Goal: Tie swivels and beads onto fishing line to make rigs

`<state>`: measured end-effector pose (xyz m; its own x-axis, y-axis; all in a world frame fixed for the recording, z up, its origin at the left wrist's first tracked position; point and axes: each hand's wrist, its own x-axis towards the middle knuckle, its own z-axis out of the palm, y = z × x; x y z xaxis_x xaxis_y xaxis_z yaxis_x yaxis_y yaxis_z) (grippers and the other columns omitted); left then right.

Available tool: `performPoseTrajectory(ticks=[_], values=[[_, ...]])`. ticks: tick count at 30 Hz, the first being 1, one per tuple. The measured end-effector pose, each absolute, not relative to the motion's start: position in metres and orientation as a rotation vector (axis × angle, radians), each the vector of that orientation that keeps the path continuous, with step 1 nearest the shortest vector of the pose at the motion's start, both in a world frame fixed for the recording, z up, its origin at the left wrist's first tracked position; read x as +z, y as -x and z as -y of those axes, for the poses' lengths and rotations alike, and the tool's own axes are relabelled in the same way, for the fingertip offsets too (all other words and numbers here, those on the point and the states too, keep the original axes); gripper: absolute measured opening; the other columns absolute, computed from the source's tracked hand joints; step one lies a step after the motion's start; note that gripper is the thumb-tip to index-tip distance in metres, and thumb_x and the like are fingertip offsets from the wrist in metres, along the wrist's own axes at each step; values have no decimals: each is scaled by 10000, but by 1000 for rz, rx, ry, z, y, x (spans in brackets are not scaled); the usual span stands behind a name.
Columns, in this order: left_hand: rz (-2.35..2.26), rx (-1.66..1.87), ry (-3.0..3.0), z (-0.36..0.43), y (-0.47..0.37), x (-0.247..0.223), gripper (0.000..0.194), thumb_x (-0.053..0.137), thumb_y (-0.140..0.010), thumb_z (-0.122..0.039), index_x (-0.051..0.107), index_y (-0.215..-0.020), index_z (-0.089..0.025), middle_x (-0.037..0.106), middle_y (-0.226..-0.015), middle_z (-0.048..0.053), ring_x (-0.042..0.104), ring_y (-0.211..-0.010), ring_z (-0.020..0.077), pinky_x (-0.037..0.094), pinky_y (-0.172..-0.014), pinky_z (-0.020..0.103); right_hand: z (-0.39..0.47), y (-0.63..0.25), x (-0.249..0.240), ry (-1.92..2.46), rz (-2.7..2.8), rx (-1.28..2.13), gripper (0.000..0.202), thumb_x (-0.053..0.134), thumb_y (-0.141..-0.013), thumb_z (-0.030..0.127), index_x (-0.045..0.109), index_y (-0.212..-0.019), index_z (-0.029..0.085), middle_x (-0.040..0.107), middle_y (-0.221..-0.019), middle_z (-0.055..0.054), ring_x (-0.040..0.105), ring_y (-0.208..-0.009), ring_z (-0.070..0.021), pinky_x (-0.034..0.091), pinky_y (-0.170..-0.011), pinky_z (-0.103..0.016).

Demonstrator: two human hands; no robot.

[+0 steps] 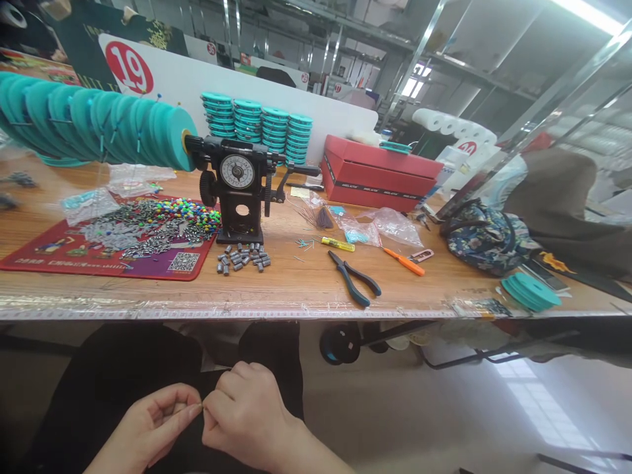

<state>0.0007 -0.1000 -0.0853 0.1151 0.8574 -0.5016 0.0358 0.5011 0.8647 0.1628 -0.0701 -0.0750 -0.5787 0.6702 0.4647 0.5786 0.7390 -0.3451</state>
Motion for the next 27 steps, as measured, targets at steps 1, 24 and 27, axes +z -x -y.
performPoseTrajectory(ticks=[1,24,27], values=[[-1343,751,-879,101,-1,-86,257,656,-643,-412,631,-628,-157,462,-499,-37,352,-436,64,349,-432,157,71,-162,-75,965,2324,291,80,475,-639,124,513,-590,173,480,-547,17,386,-550,-109,270,-514,-248],[-1551,858,-1300,110,0,-76,139,603,-697,-358,649,-695,-228,600,-623,1,548,-566,143,434,-527,168,81,-157,-55,1333,2128,788,116,538,-674,140,640,-647,187,580,-537,24,513,-467,-73,329,-465,-155],[-1557,907,-1416,110,0,-76,99,603,-695,-311,664,-683,-234,608,-626,7,550,-552,140,433,-520,168,81,-155,-56,1362,2148,806,129,538,-679,141,655,-657,191,592,-547,19,523,-477,-80,334,-472,-160]])
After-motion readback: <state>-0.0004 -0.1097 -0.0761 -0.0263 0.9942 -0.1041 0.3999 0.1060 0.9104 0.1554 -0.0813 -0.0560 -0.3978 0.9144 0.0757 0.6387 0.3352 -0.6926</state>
